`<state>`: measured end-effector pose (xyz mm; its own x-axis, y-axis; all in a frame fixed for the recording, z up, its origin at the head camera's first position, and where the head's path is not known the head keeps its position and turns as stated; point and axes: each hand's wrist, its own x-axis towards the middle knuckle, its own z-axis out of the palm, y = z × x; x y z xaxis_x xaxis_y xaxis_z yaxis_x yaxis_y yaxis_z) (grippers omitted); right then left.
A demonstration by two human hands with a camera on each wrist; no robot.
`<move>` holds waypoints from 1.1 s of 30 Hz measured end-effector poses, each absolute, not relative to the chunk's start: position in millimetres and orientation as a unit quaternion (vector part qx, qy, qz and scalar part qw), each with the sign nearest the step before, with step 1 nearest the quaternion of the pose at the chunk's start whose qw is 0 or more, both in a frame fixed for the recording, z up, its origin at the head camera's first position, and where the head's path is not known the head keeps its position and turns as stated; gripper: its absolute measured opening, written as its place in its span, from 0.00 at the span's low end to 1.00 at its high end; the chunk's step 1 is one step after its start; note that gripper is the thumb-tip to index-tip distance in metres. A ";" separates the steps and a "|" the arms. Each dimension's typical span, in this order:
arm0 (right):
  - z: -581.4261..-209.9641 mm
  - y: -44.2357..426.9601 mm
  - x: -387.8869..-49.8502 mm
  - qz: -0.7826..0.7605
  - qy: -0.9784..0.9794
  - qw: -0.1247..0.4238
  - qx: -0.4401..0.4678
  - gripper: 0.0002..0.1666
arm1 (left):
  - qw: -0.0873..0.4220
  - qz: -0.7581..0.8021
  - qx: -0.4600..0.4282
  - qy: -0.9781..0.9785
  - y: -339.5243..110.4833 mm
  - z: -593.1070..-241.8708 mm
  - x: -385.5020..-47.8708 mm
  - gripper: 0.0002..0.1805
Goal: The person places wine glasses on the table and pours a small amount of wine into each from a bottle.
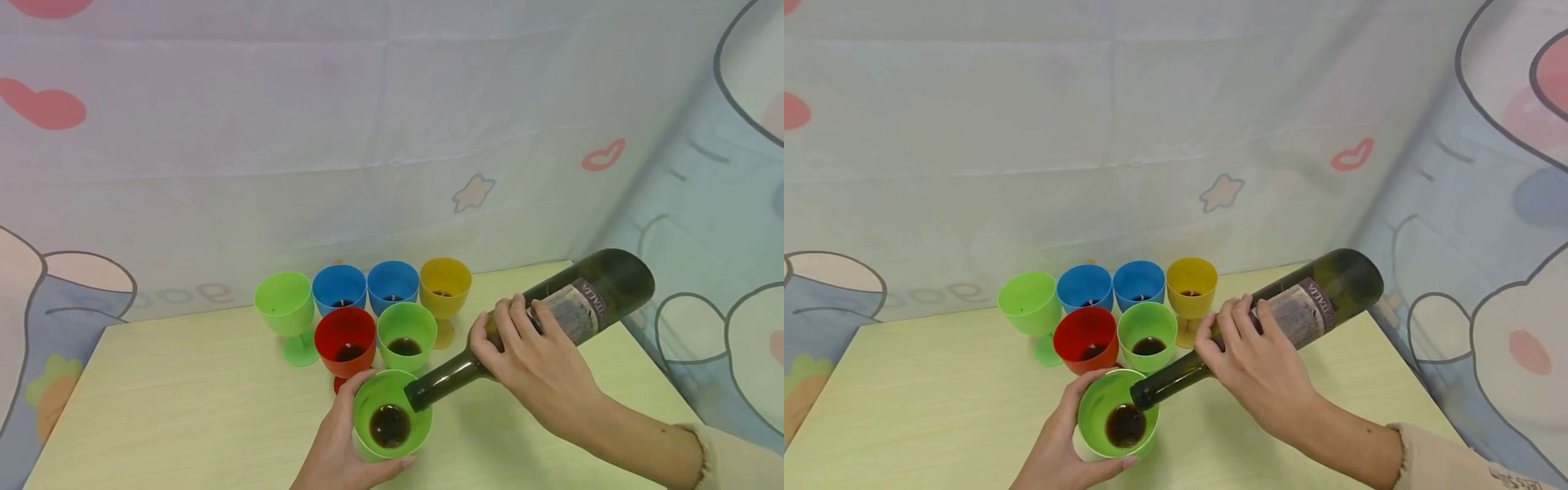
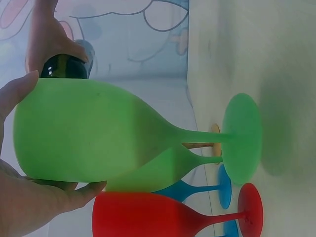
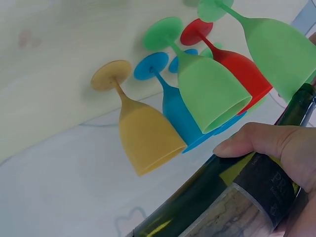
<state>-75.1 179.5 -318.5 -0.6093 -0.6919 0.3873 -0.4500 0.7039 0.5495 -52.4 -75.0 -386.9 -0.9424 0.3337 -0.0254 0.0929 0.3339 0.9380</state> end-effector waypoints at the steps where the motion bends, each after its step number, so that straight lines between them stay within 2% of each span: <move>1: -318.9 179.5 -75.0 -0.200 -0.875 0.297 0.326 0.37 | 0.106 0.562 0.132 0.810 -75.3 -386.6 -52.3 0.51; 10: -325.4 181.1 -74.9 -0.159 -0.888 0.285 0.325 0.35 | 0.115 0.569 0.127 0.805 -77.6 -386.5 -51.8 0.49; 19: -337.7 185.5 -79.0 -0.119 -0.894 0.298 0.312 0.28 | 0.095 0.572 0.141 0.802 -82.7 -387.5 -51.5 0.48; 26: -344.8 187.1 -81.1 -0.093 -0.900 0.297 0.307 0.36 | 0.106 0.575 0.127 0.801 -85.5 -386.8 -52.6 0.48; 33: -347.5 190.0 -80.7 -0.079 -0.922 0.255 0.282 0.42 | 0.092 0.569 0.097 0.811 -90.6 -382.5 -50.3 0.49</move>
<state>-80.7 190.0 -347.5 -0.7111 -0.5598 0.4254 -0.4792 0.8286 0.2893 -50.3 -90.6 -382.5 -0.9645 0.2615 -0.0381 0.0531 0.3330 0.9414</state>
